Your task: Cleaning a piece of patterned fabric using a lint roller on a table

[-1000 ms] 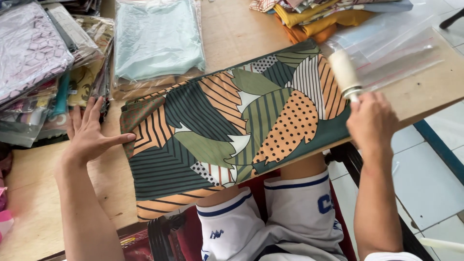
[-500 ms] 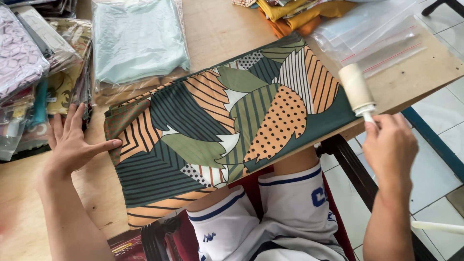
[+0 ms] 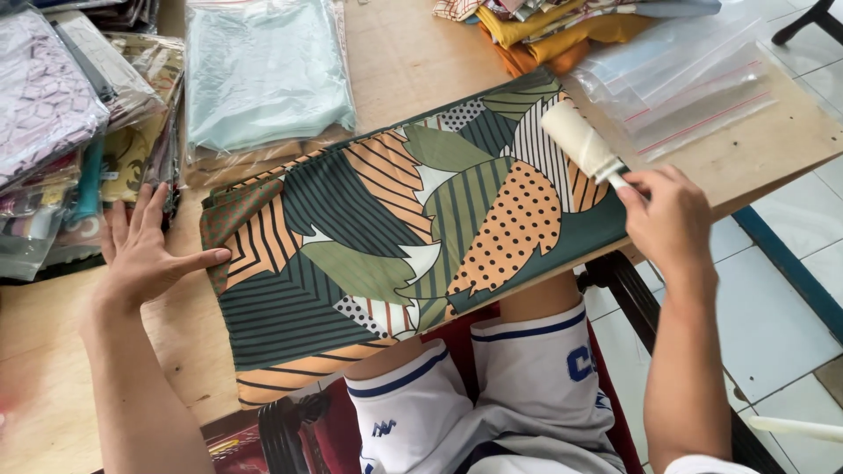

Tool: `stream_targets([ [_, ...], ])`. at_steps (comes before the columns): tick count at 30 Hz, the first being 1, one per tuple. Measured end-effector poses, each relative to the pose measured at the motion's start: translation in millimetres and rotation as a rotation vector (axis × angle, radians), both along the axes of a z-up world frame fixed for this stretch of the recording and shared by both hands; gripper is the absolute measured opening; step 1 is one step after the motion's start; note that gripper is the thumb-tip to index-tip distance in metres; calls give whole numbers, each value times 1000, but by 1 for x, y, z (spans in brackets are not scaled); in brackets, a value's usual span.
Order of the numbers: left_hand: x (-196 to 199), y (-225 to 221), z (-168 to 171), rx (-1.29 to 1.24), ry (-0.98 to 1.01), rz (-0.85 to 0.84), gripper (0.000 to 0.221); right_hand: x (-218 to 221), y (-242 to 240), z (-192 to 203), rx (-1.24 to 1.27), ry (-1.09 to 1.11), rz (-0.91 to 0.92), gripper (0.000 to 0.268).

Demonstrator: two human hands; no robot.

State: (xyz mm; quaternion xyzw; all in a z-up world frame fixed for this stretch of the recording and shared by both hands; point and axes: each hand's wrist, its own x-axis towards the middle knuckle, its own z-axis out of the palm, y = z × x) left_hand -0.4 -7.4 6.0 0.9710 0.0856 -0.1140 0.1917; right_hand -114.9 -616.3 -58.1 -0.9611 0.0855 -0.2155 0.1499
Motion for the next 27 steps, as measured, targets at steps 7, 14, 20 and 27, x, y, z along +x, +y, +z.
stream_targets([
  [7, -1, 0, 2, 3, -4, -11, 132, 75, -7, 0, 51, -34, 108, 20],
  [14, -1, 0, 6, -5, 14, -21, 132, 107, -3, 7, -98, -13, 71, 19],
  [20, -1, 1, 5, -11, 18, -24, 131, 100, 17, 9, -92, 21, 66, 19],
  [27, 5, 9, -7, 21, -8, -44, 132, 86, 71, 3, -183, 0, 106, 22],
])
